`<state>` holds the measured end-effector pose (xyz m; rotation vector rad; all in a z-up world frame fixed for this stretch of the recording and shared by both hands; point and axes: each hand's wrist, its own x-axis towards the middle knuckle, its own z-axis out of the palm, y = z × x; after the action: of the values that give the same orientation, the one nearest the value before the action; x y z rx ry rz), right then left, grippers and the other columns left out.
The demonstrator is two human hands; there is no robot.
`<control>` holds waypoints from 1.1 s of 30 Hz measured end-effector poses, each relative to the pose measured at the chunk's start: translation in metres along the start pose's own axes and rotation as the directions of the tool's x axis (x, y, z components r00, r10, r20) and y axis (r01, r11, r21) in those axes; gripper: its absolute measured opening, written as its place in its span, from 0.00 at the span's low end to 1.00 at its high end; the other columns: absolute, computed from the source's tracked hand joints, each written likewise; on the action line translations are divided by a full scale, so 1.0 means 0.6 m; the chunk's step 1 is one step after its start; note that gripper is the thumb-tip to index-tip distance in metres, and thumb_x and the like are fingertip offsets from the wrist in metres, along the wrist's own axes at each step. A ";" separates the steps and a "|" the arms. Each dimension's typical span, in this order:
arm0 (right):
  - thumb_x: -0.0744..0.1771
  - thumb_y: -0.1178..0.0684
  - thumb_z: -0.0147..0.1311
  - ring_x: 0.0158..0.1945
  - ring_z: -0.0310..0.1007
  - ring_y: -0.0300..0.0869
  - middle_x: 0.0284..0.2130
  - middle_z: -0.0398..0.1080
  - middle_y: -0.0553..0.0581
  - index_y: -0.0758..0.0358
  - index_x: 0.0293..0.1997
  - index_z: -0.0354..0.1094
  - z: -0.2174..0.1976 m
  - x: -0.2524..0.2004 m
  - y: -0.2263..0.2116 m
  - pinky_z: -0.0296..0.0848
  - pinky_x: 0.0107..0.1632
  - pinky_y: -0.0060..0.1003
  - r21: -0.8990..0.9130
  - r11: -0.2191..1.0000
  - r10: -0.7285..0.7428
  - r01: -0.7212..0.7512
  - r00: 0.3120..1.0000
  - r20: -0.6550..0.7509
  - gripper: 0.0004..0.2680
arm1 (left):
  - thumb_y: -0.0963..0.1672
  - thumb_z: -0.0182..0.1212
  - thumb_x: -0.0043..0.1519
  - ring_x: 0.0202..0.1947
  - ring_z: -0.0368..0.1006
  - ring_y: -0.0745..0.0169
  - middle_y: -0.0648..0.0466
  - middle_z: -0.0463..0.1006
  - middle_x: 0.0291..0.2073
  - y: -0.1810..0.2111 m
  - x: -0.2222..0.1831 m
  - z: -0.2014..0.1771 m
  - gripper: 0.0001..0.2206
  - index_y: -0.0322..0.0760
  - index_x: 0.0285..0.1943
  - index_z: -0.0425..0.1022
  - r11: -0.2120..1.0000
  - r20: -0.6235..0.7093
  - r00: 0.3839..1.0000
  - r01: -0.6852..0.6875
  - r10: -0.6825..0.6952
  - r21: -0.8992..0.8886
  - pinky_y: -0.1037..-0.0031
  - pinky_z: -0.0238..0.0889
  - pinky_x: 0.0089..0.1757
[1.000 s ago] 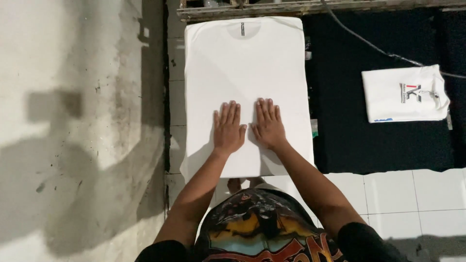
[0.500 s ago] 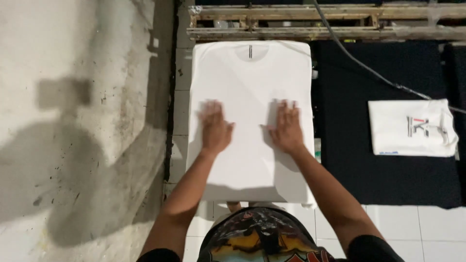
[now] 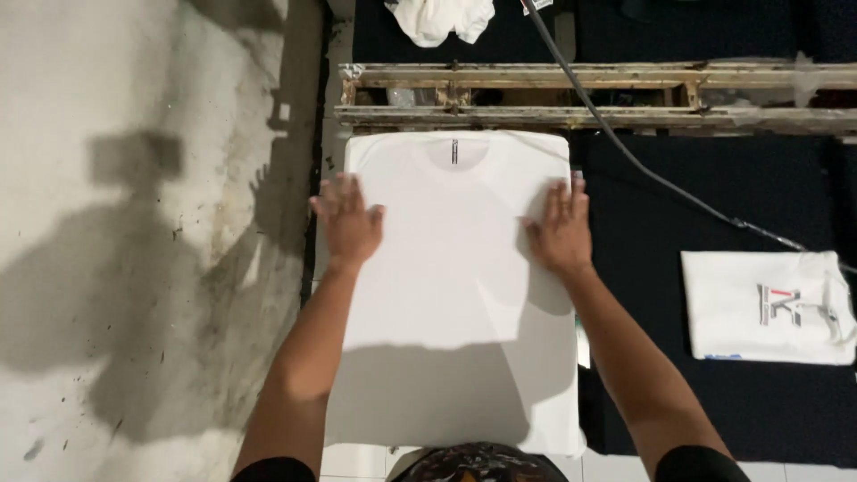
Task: A person carefully smooths out and folds a white t-shirt on a flat printing platen.
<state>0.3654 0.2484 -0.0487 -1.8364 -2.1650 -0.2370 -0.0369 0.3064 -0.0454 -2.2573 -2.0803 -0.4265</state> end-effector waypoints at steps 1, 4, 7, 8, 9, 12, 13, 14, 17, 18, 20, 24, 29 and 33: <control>0.69 0.39 0.52 0.75 0.43 0.73 0.68 0.56 0.82 0.81 0.72 0.52 0.005 0.020 -0.025 0.49 0.71 0.66 0.003 1.000 -0.003 0.003 1.000 -0.001 0.30 | 0.56 0.54 0.66 0.75 0.44 0.29 0.37 0.55 0.75 0.034 0.010 -0.015 0.35 0.34 0.78 0.58 1.000 -0.001 1.000 0.003 -0.003 0.003 0.33 0.29 0.66; 0.66 0.44 0.57 0.72 0.42 0.80 0.67 0.56 0.82 0.83 0.69 0.55 0.022 0.075 -0.097 0.52 0.69 0.70 0.123 0.972 -0.188 0.201 0.976 -0.105 0.30 | 0.49 0.59 0.64 0.74 0.49 0.31 0.41 0.63 0.71 0.111 0.040 -0.030 0.29 0.37 0.75 0.62 0.970 -0.034 0.979 -0.206 0.203 -0.129 0.30 0.36 0.64; 0.69 0.37 0.43 0.75 0.40 0.73 0.70 0.55 0.73 0.73 0.74 0.52 0.029 0.119 -0.140 0.48 0.73 0.62 0.099 0.981 -0.176 0.164 0.976 0.130 0.29 | 0.50 0.54 0.66 0.75 0.50 0.37 0.46 0.62 0.73 0.144 0.084 0.013 0.28 0.45 0.77 0.59 0.932 0.038 0.950 -0.296 0.310 -0.208 0.33 0.38 0.66; 0.69 0.33 0.36 0.77 0.36 0.69 0.73 0.49 0.70 0.69 0.76 0.46 0.027 0.128 -0.147 0.41 0.75 0.61 0.099 0.989 -0.132 0.114 0.968 0.213 0.31 | 0.50 0.50 0.68 0.76 0.49 0.39 0.48 0.59 0.75 0.147 0.100 0.027 0.27 0.47 0.77 0.57 0.938 0.105 0.945 -0.284 0.308 -0.199 0.34 0.34 0.67; 0.69 0.28 0.29 0.79 0.32 0.65 0.76 0.44 0.67 0.64 0.79 0.39 0.025 0.136 -0.153 0.34 0.77 0.59 0.093 0.994 -0.088 0.063 0.951 0.295 0.33 | 0.51 0.46 0.70 0.76 0.48 0.41 0.49 0.56 0.76 0.151 0.116 0.041 0.26 0.48 0.78 0.56 0.944 0.171 0.937 -0.272 0.304 -0.190 0.34 0.31 0.68; 0.68 0.26 0.26 0.80 0.29 0.61 0.77 0.40 0.63 0.60 0.80 0.37 0.018 0.151 -0.159 0.30 0.77 0.58 0.045 0.999 -0.040 0.024 0.915 0.402 0.34 | 0.51 0.49 0.70 0.71 0.59 0.42 0.51 0.70 0.68 0.146 0.153 0.100 0.18 0.47 0.66 0.70 0.949 -0.018 0.958 -0.285 0.285 -0.132 0.31 0.37 0.65; 0.68 0.26 0.26 0.80 0.29 0.61 0.77 0.40 0.63 0.60 0.80 0.37 0.010 0.153 -0.163 0.30 0.77 0.58 0.044 0.999 -0.039 0.023 0.915 0.402 0.34 | 0.51 0.49 0.70 0.71 0.59 0.42 0.51 0.70 0.68 0.144 0.168 0.112 0.18 0.47 0.66 0.70 0.949 -0.018 0.958 -0.286 0.287 -0.133 0.31 0.37 0.65; 0.68 0.26 0.25 0.80 0.29 0.60 0.77 0.40 0.62 0.59 0.80 0.36 0.003 0.156 -0.164 0.30 0.77 0.57 0.024 0.999 -0.034 0.026 0.901 0.432 0.34 | 0.51 0.56 0.66 0.49 0.68 0.52 0.55 0.72 0.44 0.144 0.185 0.124 0.10 0.49 0.50 0.72 0.939 -0.250 0.915 -0.341 0.318 -0.051 0.41 0.49 0.61; 0.69 0.26 0.24 0.80 0.31 0.59 0.77 0.41 0.62 0.59 0.80 0.37 -0.014 0.155 -0.168 0.32 0.77 0.57 0.022 1.000 -0.027 0.019 0.898 0.440 0.33 | 0.49 0.62 0.62 0.29 0.76 0.61 0.61 0.75 0.28 0.156 0.222 0.118 0.04 0.51 0.37 0.76 0.919 -0.374 0.853 -0.395 0.364 -0.008 0.57 0.63 0.50; 0.69 0.27 0.24 0.80 0.32 0.59 0.77 0.43 0.62 0.59 0.80 0.38 -0.019 0.154 -0.170 0.32 0.77 0.56 0.044 0.999 -0.026 0.008 0.908 0.418 0.33 | 0.47 0.62 0.63 0.31 0.76 0.61 0.63 0.76 0.34 0.161 0.233 0.108 0.02 0.52 0.41 0.77 0.909 -0.278 0.881 -0.413 0.384 -0.055 0.63 0.65 0.44; 0.69 0.27 0.25 0.80 0.32 0.59 0.77 0.42 0.62 0.59 0.80 0.38 -0.012 0.155 -0.168 0.32 0.77 0.57 0.048 0.999 -0.029 0.010 0.911 0.411 0.33 | 0.49 0.57 0.66 0.34 0.78 0.57 0.63 0.75 0.42 0.169 0.246 0.095 0.06 0.55 0.50 0.75 0.932 -0.068 0.938 -0.345 0.339 -0.113 0.60 0.69 0.43; 0.68 0.27 0.29 0.80 0.33 0.59 0.77 0.43 0.62 0.59 0.80 0.39 -0.006 0.152 -0.164 0.34 0.77 0.57 0.070 0.997 -0.040 0.014 0.921 0.386 0.33 | 0.51 0.52 0.69 0.37 0.81 0.51 0.63 0.72 0.49 0.162 0.279 0.155 0.11 0.59 0.57 0.74 0.945 0.228 0.923 -0.273 0.311 -0.182 0.56 0.74 0.41; 0.68 0.27 0.23 0.81 0.27 0.56 0.78 0.38 0.59 0.56 0.81 0.35 -0.025 0.163 -0.170 0.28 0.77 0.55 0.044 0.999 -0.013 -0.010 0.868 0.497 0.33 | 0.46 0.54 0.69 0.30 0.80 0.42 0.52 0.75 0.47 0.182 0.273 0.098 0.07 0.40 0.48 0.73 0.933 0.081 0.947 -0.288 0.311 -0.216 0.52 0.75 0.36; 0.67 0.27 0.21 0.81 0.25 0.55 0.79 0.35 0.59 0.54 0.81 0.32 -0.037 0.175 -0.168 0.26 0.76 0.56 0.041 0.999 -0.012 -0.012 0.838 0.546 0.33 | 0.44 0.52 0.70 0.33 0.79 0.41 0.51 0.70 0.45 0.198 0.245 0.052 0.05 0.37 0.47 0.68 0.933 -0.019 0.963 -0.265 0.268 -0.244 0.54 0.75 0.33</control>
<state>0.2536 0.3225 0.0126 -2.0646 -2.4976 0.3882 0.0941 0.4443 -0.0233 -2.6395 -1.7728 -0.6829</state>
